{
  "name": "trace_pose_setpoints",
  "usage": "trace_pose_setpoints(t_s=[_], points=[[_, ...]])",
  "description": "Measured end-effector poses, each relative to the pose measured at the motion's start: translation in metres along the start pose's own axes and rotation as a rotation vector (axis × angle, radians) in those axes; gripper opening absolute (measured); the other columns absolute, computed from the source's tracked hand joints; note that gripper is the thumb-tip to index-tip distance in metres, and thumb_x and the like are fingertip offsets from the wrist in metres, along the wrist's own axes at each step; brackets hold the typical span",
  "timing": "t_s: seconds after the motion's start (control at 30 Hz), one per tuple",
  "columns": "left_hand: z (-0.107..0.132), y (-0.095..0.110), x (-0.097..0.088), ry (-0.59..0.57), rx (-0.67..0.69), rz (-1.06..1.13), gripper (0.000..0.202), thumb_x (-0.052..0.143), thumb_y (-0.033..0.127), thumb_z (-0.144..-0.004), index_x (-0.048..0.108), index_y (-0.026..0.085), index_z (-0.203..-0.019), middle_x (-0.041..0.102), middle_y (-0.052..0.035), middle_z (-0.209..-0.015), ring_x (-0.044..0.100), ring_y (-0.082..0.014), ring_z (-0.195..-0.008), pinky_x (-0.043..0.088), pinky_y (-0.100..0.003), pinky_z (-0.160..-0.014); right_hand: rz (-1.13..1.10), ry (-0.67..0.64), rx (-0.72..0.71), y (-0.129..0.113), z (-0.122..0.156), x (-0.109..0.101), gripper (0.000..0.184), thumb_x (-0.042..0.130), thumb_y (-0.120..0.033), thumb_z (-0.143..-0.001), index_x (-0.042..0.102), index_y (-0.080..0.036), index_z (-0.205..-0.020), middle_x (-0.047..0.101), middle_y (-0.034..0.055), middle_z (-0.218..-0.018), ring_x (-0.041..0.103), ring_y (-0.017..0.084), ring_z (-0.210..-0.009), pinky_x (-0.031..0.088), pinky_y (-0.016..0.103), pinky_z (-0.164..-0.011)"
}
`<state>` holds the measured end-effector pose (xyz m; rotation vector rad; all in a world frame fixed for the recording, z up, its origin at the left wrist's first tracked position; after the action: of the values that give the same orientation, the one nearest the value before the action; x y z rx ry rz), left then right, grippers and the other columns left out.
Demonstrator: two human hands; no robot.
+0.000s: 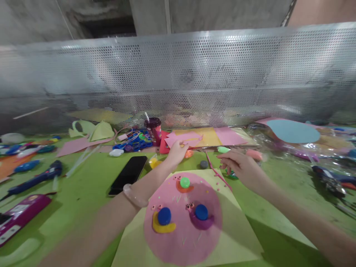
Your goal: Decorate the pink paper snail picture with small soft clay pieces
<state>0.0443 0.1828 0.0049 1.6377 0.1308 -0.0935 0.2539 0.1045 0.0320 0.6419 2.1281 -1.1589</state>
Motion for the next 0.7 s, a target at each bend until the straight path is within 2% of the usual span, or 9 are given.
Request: trace_pose_setpoints(t_s=[0.1, 0.17, 0.27, 0.37, 0.43, 0.53, 0.6, 0.7], points=[[0.021, 0.003, 0.008, -0.129, -0.06, 0.086, 0.028, 0.053, 0.031, -0.092, 0.056, 0.017, -0.116, 0.057, -0.0095, -0.119, 0.059, -0.0206, -0.099, 0.051, -0.041, -0.084, 0.019, 0.016, -0.025, -0.001, 0.002, 0.0, 0.022, 0.044, -0.03, -0.087, 0.062, -0.02, -0.082, 0.065, 0.0034, -0.071, 0.059, 0.014, -0.046, 0.049, 0.028, -0.046], [0.044, 0.007, 0.012, -0.269, -0.133, 0.169, 0.017, 0.055, 0.026, -0.09, 0.064, 0.013, -0.098, 0.065, -0.0121, -0.106, 0.063, -0.0199, -0.093, 0.049, -0.037, -0.087, 0.028, 0.026, -0.063, -0.006, 0.006, 0.002, 0.018, 0.046, -0.027, -0.088, 0.062, -0.021, -0.082, 0.066, 0.0015, -0.068, 0.059, 0.013, -0.044, 0.049, 0.026, -0.044], [0.08, 0.015, 0.017, -0.496, -0.218, 0.325, 0.027, 0.056, 0.037, -0.088, 0.067, 0.012, -0.091, 0.07, -0.0132, -0.093, 0.066, -0.0208, -0.087, 0.048, -0.037, -0.087, 0.048, 0.045, -0.18, -0.018, 0.016, 0.008, 0.018, 0.046, -0.023, -0.089, 0.064, -0.023, -0.085, 0.068, -0.0001, -0.069, 0.059, 0.011, -0.044, 0.048, 0.023, -0.043], [0.106, 0.02, 0.019, -0.643, -0.305, 0.502, 0.034, 0.058, 0.045, -0.086, 0.067, 0.012, -0.087, 0.07, -0.0115, -0.087, 0.067, -0.019, -0.083, 0.048, -0.036, -0.088, 0.082, 0.094, -0.355, -0.031, 0.028, 0.012, 0.019, 0.047, -0.023, -0.09, 0.065, -0.025, -0.086, 0.07, 0.0005, -0.074, 0.064, 0.013, -0.057, 0.05, 0.023, -0.052], [0.117, 0.022, 0.02, -0.688, -0.367, 0.574, 0.035, 0.058, 0.047, -0.086, 0.067, 0.014, -0.088, 0.07, -0.009, -0.088, 0.066, -0.0164, -0.083, 0.048, -0.034, -0.089, 0.11, 0.142, -0.451, -0.037, 0.035, 0.013, 0.019, 0.046, -0.023, -0.092, 0.064, -0.024, -0.088, 0.07, 0.0008, -0.073, 0.064, 0.013, -0.061, 0.05, 0.023, -0.055], [0.13, 0.024, 0.021, -0.731, -0.481, 0.695, 0.041, 0.053, 0.051, -0.088, 0.069, 0.013, -0.089, 0.068, -0.0096, -0.091, 0.065, -0.0152, -0.084, 0.046, -0.032, -0.092, 0.158, 0.21, -0.52, -0.041, 0.041, 0.013, 0.016, 0.046, -0.018, -0.092, 0.061, -0.023, -0.097, 0.067, 0.0007, -0.07, 0.06, 0.012, -0.056, 0.046, 0.021, -0.049], [0.135, 0.024, 0.021, -0.685, -0.498, 0.818, 0.04, 0.053, 0.049, -0.088, 0.068, 0.012, -0.091, 0.068, -0.0089, -0.09, 0.065, -0.0149, -0.084, 0.045, -0.032, -0.093, 0.184, 0.247, -0.537, -0.043, 0.043, 0.015, 0.019, 0.048, -0.017, -0.091, 0.057, -0.023, -0.107, 0.067, 0.0025, -0.075, 0.061, 0.013, -0.061, 0.047, 0.022, -0.051], [0.141, 0.024, 0.021, -0.574, -0.435, 0.922, 0.029, 0.058, 0.039, -0.089, 0.067, 0.012, -0.087, 0.066, -0.0055, -0.08, 0.064, -0.0122, -0.077, 0.047, -0.031, -0.09, 0.25, 0.279, -0.544, -0.048, 0.045, 0.024, 0.033, 0.046, -0.014, -0.091, 0.05, -0.023, -0.124, 0.068, 0.0076, -0.091, 0.062, 0.018, -0.079, 0.051, 0.028, -0.064]])
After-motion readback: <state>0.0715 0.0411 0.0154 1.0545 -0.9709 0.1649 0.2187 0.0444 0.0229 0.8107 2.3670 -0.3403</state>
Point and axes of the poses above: each hand's wrist, its own z-axis away from the middle knuckle, its own x-axis out of the palm, y = z × x, the point moved 1 cm from there along -z, towards the middle knuckle
